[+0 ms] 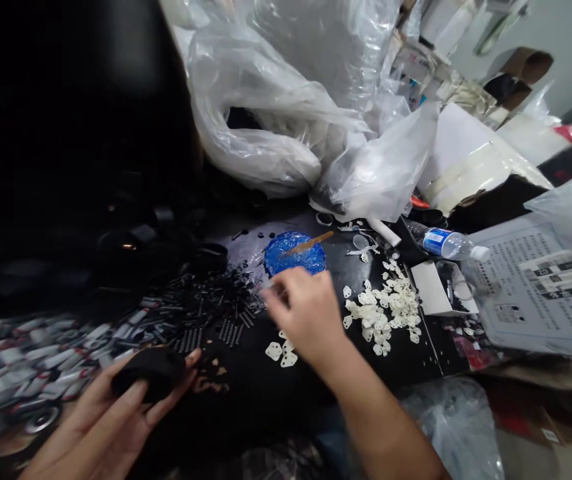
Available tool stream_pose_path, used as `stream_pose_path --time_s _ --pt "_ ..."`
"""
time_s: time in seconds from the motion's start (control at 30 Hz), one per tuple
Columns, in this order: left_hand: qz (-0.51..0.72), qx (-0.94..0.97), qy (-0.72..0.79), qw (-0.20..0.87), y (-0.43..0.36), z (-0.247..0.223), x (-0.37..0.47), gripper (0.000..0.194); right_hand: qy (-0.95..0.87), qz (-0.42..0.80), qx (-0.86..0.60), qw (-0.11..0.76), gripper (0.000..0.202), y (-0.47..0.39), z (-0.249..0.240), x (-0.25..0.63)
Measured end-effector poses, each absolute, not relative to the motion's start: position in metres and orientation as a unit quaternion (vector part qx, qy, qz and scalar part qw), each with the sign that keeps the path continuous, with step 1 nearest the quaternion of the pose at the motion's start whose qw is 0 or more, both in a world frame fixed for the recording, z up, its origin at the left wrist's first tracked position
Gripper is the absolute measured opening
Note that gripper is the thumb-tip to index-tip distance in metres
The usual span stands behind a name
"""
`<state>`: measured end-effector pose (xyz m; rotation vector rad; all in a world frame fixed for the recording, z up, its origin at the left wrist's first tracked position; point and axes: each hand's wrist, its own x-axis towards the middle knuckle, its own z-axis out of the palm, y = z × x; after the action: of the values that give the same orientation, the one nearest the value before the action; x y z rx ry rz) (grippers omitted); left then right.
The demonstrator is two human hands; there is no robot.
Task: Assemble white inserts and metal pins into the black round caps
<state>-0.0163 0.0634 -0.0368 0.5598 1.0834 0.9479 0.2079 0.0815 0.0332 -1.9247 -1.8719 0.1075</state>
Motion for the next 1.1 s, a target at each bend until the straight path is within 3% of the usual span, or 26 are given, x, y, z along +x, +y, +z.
stream_pose_path --time_s 0.1,0.23,0.4,0.57,0.73,0.8,0.93,1.03,1.1 --pt "0.408 0.227 0.49 0.736 0.063 -0.034 -0.012 0.038 -0.651 -0.059 -0.74 0.157 0.011 0.098 0.028 0.239" --pt "0.41 0.198 0.504 0.734 0.061 -0.031 -0.011 0.046 -0.665 -0.077 -0.733 0.123 0.008 0.116 0.019 0.246" --pt "0.411 0.195 0.512 0.729 0.063 -0.029 -0.008 0.039 -0.669 -0.091 -0.731 0.101 0.013 0.124 0.016 0.239" --pt "0.418 0.214 0.512 0.719 0.062 -0.031 -0.008 0.036 -0.673 -0.076 -0.728 0.11 0.012 0.126 0.012 0.241" --pt "0.416 0.208 0.516 0.719 0.06 -0.032 -0.009 0.038 -0.654 -0.047 -0.735 0.173 0.009 0.117 0.016 0.242" --pt "0.43 0.193 0.512 0.718 0.06 -0.029 -0.006 0.039 -0.637 0.012 -0.733 0.239 0.009 0.11 0.02 0.236" --pt "0.448 0.162 0.451 0.755 0.064 -0.02 0.004 0.027 -0.549 0.253 -0.686 0.406 0.014 0.094 0.028 0.21" --pt "0.432 0.141 0.386 0.803 0.069 -0.015 0.008 0.018 -0.526 0.374 -0.639 0.419 0.016 0.085 0.034 0.188" --pt "0.425 0.124 0.359 0.822 0.072 -0.012 0.007 0.017 -0.539 0.393 -0.621 0.411 0.013 0.081 0.039 0.177"
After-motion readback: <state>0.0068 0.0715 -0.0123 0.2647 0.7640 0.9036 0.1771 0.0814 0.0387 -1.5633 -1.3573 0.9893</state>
